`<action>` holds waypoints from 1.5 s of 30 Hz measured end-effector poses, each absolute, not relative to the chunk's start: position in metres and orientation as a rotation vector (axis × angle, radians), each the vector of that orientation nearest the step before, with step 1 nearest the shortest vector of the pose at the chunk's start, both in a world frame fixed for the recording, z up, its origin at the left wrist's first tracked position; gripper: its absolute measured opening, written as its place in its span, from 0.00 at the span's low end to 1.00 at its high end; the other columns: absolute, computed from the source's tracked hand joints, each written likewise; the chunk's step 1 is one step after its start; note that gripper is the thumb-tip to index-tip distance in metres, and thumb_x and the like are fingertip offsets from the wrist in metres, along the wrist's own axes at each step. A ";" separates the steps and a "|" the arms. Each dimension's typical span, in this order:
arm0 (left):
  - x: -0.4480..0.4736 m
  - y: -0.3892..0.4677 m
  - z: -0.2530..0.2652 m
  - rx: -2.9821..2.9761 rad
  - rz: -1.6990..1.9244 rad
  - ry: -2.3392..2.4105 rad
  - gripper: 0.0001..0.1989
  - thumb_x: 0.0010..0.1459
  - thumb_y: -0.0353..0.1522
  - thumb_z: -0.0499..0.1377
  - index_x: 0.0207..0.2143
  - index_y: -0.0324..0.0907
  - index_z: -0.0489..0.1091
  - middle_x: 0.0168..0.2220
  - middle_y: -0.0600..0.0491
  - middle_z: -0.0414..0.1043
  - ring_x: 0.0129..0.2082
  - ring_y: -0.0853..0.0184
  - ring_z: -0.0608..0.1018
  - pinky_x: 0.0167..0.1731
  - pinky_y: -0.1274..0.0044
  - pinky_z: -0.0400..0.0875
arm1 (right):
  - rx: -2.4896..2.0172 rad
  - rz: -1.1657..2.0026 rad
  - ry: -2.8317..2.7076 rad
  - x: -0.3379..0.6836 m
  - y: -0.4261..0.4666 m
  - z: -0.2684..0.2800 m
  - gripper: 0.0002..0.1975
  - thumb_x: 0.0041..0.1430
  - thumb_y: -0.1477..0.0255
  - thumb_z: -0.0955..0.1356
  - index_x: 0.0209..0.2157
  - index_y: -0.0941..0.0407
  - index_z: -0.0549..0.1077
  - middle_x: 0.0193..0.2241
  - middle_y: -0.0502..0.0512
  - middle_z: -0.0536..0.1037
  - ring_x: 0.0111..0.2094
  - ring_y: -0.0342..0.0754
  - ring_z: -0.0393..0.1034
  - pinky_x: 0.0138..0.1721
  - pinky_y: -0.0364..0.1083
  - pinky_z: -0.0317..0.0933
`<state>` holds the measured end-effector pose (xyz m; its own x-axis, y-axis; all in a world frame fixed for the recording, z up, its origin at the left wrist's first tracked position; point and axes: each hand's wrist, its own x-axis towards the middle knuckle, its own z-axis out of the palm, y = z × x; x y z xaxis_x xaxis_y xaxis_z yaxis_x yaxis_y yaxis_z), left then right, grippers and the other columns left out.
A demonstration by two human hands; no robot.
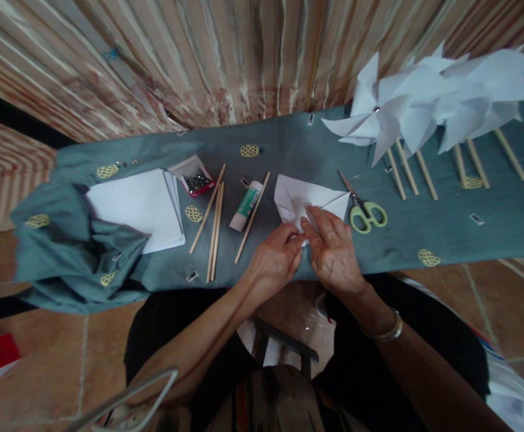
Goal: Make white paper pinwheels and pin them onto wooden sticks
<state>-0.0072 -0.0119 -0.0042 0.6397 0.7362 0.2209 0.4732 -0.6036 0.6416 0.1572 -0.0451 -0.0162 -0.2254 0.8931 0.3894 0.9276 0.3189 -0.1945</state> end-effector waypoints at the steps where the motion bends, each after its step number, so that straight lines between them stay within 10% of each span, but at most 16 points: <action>1: -0.008 -0.012 -0.003 2.334 0.639 0.940 0.13 0.65 0.27 0.52 0.50 0.38 0.70 0.47 0.45 0.71 0.45 0.63 0.76 0.45 0.72 0.77 | -1.609 -0.104 -2.167 0.157 -0.045 -0.016 0.19 0.68 0.77 0.58 0.58 0.59 0.68 0.60 0.67 0.70 0.60 0.59 0.61 0.54 0.58 0.62; 45: -0.020 0.016 0.014 2.689 0.524 1.042 0.13 0.62 0.24 0.55 0.48 0.38 0.73 0.51 0.44 0.73 0.50 0.58 0.75 0.52 0.64 0.74 | -1.711 -0.008 -2.080 0.221 -0.024 -0.001 0.19 0.67 0.72 0.61 0.55 0.59 0.74 0.50 0.64 0.80 0.49 0.59 0.74 0.50 0.58 0.64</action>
<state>-0.0204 0.0159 0.0137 0.6870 0.6823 0.2500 0.6077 -0.7281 0.3171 0.2205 -0.0244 -0.0005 -0.1337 0.9315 0.3383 0.9342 0.2324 -0.2708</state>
